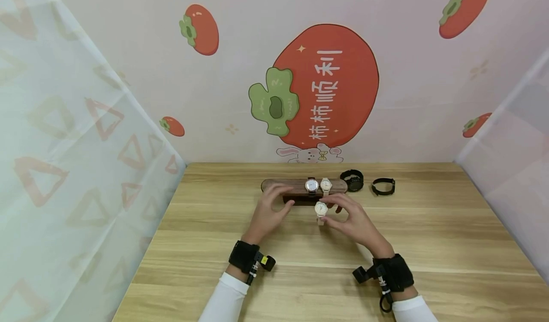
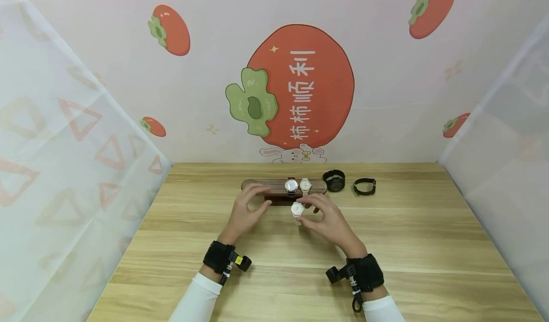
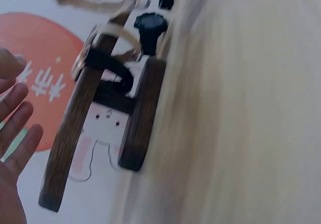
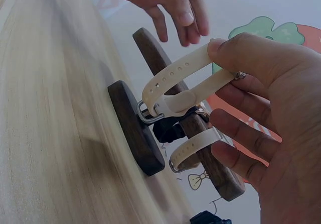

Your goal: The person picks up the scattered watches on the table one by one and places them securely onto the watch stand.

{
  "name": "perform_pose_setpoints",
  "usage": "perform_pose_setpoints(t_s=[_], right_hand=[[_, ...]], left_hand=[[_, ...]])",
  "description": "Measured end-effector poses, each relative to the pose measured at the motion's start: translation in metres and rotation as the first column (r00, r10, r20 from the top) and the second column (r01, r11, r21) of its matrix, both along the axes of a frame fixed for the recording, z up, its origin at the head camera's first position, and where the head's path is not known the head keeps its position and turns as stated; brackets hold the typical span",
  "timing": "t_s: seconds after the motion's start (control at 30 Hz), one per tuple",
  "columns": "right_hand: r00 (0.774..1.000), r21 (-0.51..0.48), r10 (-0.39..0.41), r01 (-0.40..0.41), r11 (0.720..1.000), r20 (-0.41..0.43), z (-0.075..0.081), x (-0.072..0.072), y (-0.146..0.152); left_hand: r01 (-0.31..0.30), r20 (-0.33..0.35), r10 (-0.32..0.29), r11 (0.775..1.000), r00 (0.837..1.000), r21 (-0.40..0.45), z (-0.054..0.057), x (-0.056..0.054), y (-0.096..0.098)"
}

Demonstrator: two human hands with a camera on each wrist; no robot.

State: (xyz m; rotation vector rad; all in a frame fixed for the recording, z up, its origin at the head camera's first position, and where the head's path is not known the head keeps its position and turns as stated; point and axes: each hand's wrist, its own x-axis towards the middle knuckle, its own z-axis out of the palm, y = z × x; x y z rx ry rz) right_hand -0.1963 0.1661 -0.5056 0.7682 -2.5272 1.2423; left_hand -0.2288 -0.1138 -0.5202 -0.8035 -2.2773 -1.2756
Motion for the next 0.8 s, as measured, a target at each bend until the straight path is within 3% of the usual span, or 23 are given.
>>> perform_pose_setpoints(t_s=[0.23, 0.37, 0.53, 0.8], right_hand=[[1.000, 0.000, -0.008, 0.008, 1.000, 0.019, 0.001, -0.001, 0.002], [1.000, 0.006, -0.012, 0.012, 1.000, 0.012, 0.001, -0.002, 0.003], [1.000, 0.012, -0.013, 0.013, 1.000, 0.013, 0.001, -0.002, 0.004], [1.000, 0.007, -0.016, 0.016, 1.000, 0.013, 0.001, -0.002, 0.005]], left_hand=[[-0.111, -0.002, 0.111, 0.994, 0.994, 0.018, 0.005, -0.011, -0.021], [-0.168, 0.073, 0.166, 0.986, 0.983, 0.015, 0.002, -0.016, -0.032], [-0.218, 0.183, 0.220, 0.975, 0.958, -0.033, -0.005, -0.019, -0.041], [-0.231, 0.284, 0.234, 0.972, 0.930, -0.046, -0.012, -0.021, -0.046]])
